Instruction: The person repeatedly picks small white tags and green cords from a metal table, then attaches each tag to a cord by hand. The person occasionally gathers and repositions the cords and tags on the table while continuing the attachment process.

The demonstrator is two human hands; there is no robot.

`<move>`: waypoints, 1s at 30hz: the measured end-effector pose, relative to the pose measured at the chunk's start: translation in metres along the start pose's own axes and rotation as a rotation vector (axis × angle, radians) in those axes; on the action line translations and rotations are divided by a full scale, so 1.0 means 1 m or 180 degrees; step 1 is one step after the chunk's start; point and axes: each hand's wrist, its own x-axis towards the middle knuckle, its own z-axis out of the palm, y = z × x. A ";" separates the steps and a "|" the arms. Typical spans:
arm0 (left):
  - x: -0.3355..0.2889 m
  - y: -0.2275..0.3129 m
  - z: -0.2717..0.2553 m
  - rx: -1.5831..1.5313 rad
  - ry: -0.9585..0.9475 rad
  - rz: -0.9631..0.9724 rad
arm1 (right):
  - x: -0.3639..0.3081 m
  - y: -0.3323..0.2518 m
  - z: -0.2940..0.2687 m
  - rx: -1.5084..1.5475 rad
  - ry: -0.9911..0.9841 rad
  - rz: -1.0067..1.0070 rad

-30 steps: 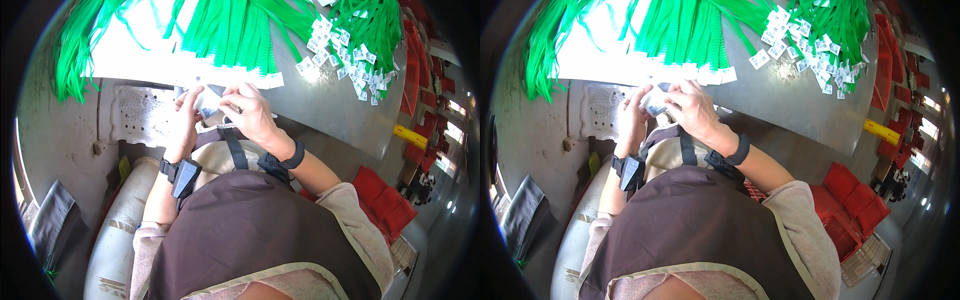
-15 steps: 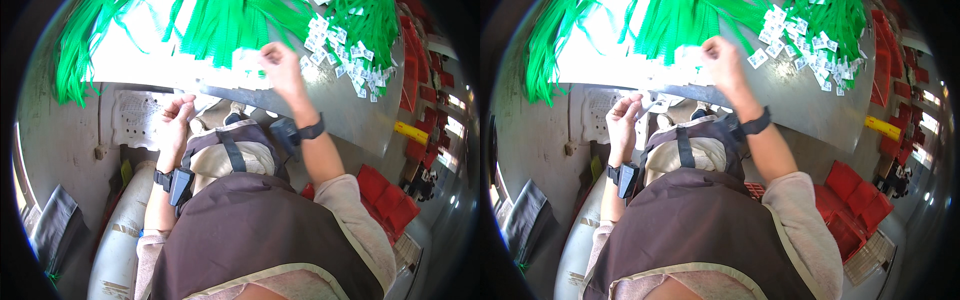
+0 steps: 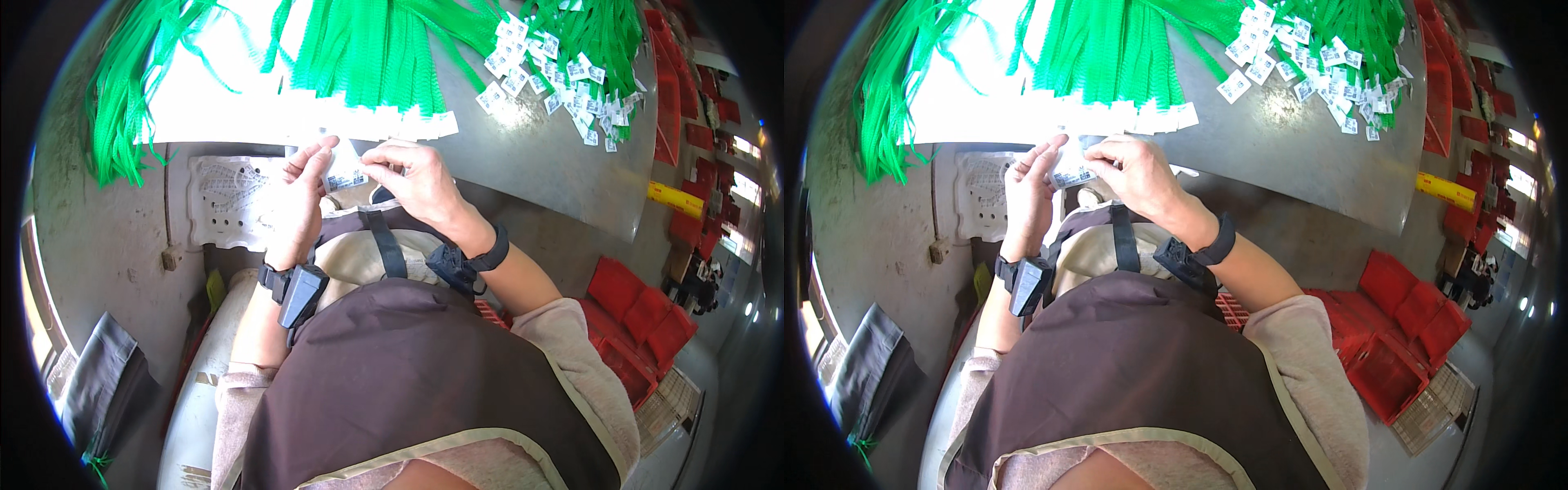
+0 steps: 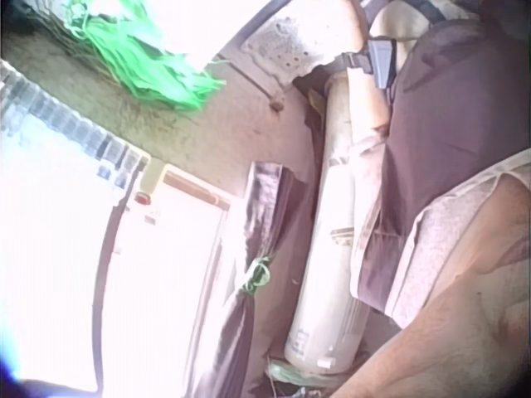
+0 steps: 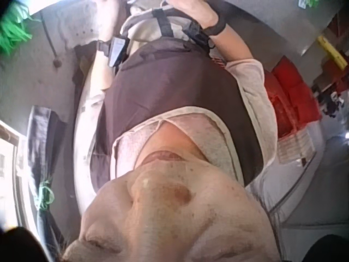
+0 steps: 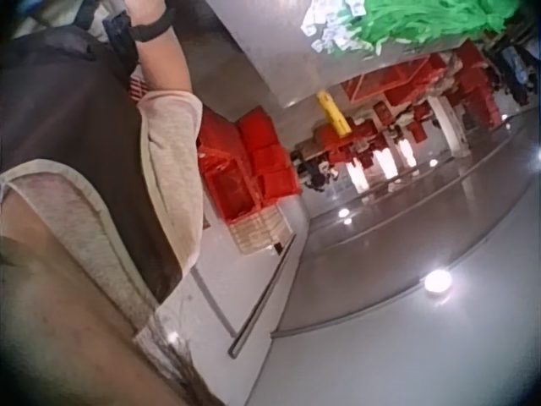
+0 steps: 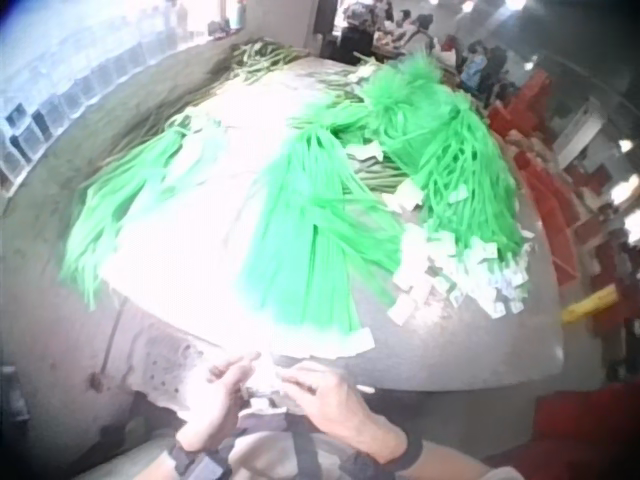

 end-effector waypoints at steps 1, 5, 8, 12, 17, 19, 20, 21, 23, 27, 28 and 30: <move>0.001 -0.001 -0.001 0.0237 0.0112 0.0003 | 0.002 -0.004 0.001 0.0002 -0.0002 0.0190; 0.008 -0.013 -0.005 -0.0184 0.0658 -0.0223 | 0.012 -0.011 0.000 -0.0147 0.0127 -0.0013; 0.017 -0.018 -0.019 -0.0484 0.1208 -0.0287 | 0.027 0.003 0.002 0.0077 0.0314 -0.0016; 0.018 -0.019 -0.034 -0.0438 0.1296 -0.0283 | 0.060 0.038 0.009 -0.0050 0.0590 0.0716; 0.006 -0.021 -0.030 0.0094 0.0788 0.0435 | 0.064 0.067 0.004 -0.1037 0.0870 0.0269; 0.002 -0.017 -0.030 0.0374 0.0493 0.0384 | 0.059 0.065 -0.026 -0.1031 0.1017 -0.0030; 0.003 -0.015 -0.029 0.0545 0.0413 0.0327 | 0.059 0.060 -0.048 -0.0730 0.0965 -0.0442; 0.001 -0.014 -0.028 0.0672 0.0284 0.0365 | 0.058 0.051 -0.072 -0.0631 0.0889 0.0054; 0.001 -0.009 -0.025 0.0206 0.0039 0.0183 | 0.060 0.023 -0.127 -0.1056 0.1170 0.0429; -0.002 0.000 -0.016 -0.0314 -0.0112 -0.0232 | 0.051 -0.037 -0.156 -0.3427 0.1948 -0.0634; 0.000 0.001 -0.013 -0.0357 -0.0183 -0.0125 | 0.045 -0.041 -0.135 -0.2349 0.1466 -0.0137; 0.001 0.002 -0.007 -0.0383 -0.0231 -0.0308 | 0.019 -0.033 -0.074 -0.0544 0.0293 0.0515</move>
